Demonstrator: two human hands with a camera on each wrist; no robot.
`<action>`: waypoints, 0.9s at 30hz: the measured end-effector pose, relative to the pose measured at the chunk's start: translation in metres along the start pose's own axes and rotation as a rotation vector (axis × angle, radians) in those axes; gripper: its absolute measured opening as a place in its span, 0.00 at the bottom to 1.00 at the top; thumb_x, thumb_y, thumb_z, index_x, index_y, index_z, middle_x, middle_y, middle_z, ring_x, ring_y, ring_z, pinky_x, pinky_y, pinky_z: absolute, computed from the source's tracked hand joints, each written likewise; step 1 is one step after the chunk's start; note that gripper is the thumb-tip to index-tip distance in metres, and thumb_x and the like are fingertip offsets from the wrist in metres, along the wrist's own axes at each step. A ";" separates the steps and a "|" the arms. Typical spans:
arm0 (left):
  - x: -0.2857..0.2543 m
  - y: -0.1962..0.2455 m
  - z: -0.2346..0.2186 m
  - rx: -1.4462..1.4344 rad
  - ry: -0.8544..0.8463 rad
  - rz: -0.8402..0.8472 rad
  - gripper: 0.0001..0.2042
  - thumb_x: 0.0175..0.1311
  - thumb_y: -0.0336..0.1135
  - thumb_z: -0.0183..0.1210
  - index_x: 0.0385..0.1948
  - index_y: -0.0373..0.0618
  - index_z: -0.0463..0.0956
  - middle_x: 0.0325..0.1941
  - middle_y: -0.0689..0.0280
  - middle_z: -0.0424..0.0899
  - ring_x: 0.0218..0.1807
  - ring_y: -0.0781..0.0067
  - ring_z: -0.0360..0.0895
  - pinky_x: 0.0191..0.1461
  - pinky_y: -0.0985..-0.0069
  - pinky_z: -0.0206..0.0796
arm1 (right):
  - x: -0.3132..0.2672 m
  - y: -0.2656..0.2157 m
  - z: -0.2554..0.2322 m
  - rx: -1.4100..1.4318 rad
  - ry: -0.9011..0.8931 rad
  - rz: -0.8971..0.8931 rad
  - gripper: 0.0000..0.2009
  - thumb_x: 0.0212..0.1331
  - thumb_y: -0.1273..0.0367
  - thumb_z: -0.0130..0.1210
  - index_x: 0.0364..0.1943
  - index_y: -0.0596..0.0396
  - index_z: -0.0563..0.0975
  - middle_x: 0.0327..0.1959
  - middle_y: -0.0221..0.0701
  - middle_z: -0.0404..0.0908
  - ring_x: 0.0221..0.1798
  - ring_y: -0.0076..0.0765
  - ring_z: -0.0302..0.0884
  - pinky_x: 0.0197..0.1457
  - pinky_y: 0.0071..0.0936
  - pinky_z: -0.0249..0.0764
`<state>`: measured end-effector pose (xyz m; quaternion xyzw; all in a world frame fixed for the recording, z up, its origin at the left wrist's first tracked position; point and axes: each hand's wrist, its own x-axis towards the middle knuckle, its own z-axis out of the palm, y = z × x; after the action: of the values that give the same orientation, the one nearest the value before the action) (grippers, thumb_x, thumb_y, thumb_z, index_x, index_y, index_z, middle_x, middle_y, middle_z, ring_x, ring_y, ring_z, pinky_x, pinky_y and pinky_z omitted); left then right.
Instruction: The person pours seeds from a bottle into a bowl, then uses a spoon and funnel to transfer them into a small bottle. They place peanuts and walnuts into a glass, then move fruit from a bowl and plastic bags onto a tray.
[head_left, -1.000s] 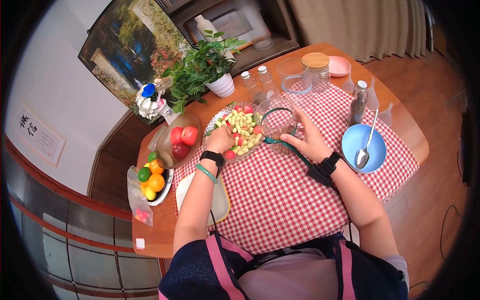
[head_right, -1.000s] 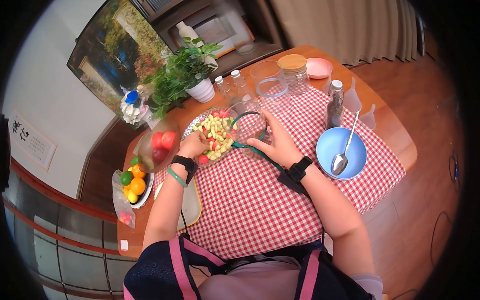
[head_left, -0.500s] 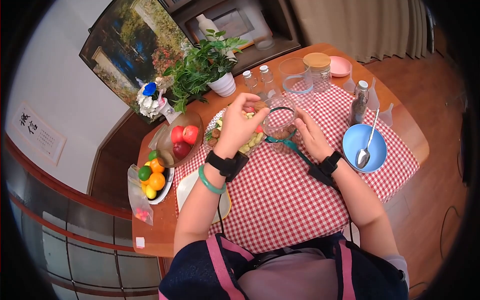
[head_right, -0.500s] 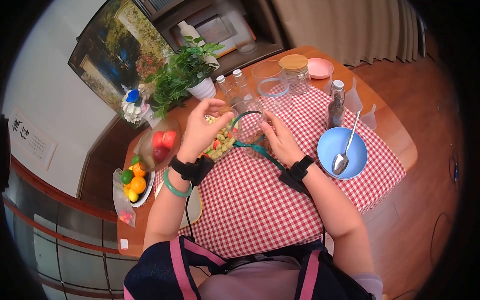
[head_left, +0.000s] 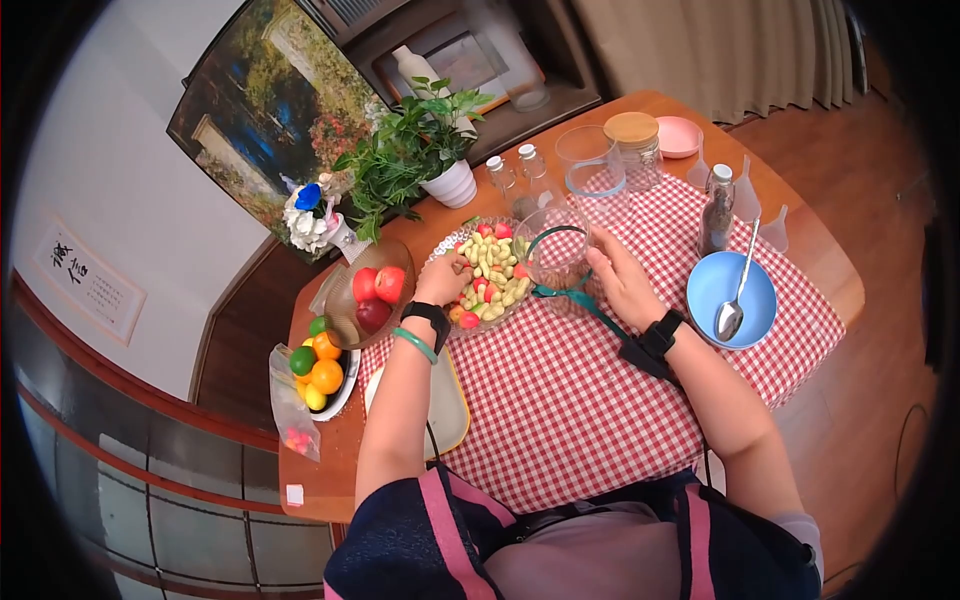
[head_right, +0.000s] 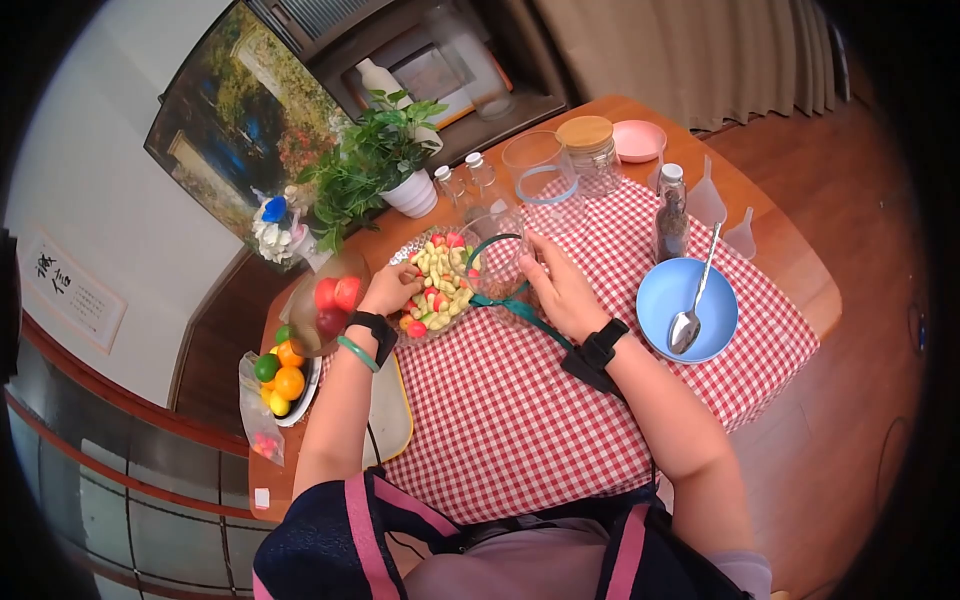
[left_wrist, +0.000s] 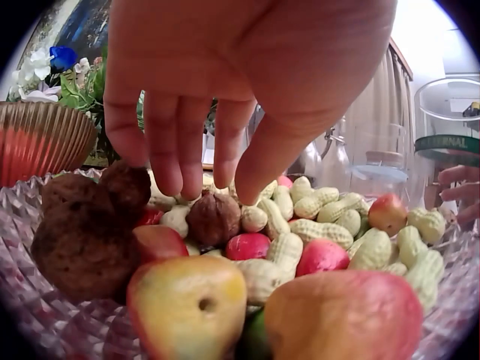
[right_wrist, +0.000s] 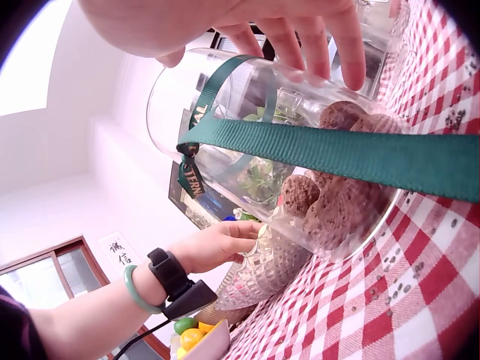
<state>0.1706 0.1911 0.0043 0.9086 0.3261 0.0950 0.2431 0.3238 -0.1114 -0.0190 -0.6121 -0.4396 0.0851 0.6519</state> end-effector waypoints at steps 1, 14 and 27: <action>0.006 -0.011 0.006 -0.016 -0.016 0.020 0.13 0.50 0.35 0.63 0.38 0.44 0.80 0.32 0.59 0.83 0.35 0.63 0.82 0.41 0.70 0.72 | 0.000 -0.001 0.000 -0.013 0.002 0.000 0.27 0.68 0.56 0.42 0.62 0.63 0.62 0.61 0.49 0.67 0.62 0.47 0.67 0.62 0.33 0.64; -0.020 0.045 -0.002 0.464 0.094 -0.125 0.18 0.50 0.42 0.57 0.42 0.46 0.79 0.45 0.52 0.81 0.48 0.54 0.79 0.57 0.58 0.64 | -0.003 0.000 0.001 -0.086 0.043 0.010 0.25 0.66 0.61 0.48 0.59 0.67 0.65 0.58 0.52 0.69 0.63 0.50 0.65 0.67 0.34 0.59; -0.082 0.156 -0.023 -0.246 0.310 0.525 0.17 0.47 0.38 0.67 0.36 0.40 0.76 0.30 0.66 0.77 0.33 0.77 0.74 0.40 0.78 0.69 | -0.002 0.000 0.000 0.067 -0.016 0.061 0.22 0.68 0.61 0.45 0.58 0.63 0.66 0.52 0.45 0.74 0.56 0.41 0.72 0.59 0.31 0.66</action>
<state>0.1851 0.0431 0.1014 0.9001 0.0999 0.3304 0.2657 0.3224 -0.1126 -0.0205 -0.6020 -0.4230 0.1244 0.6657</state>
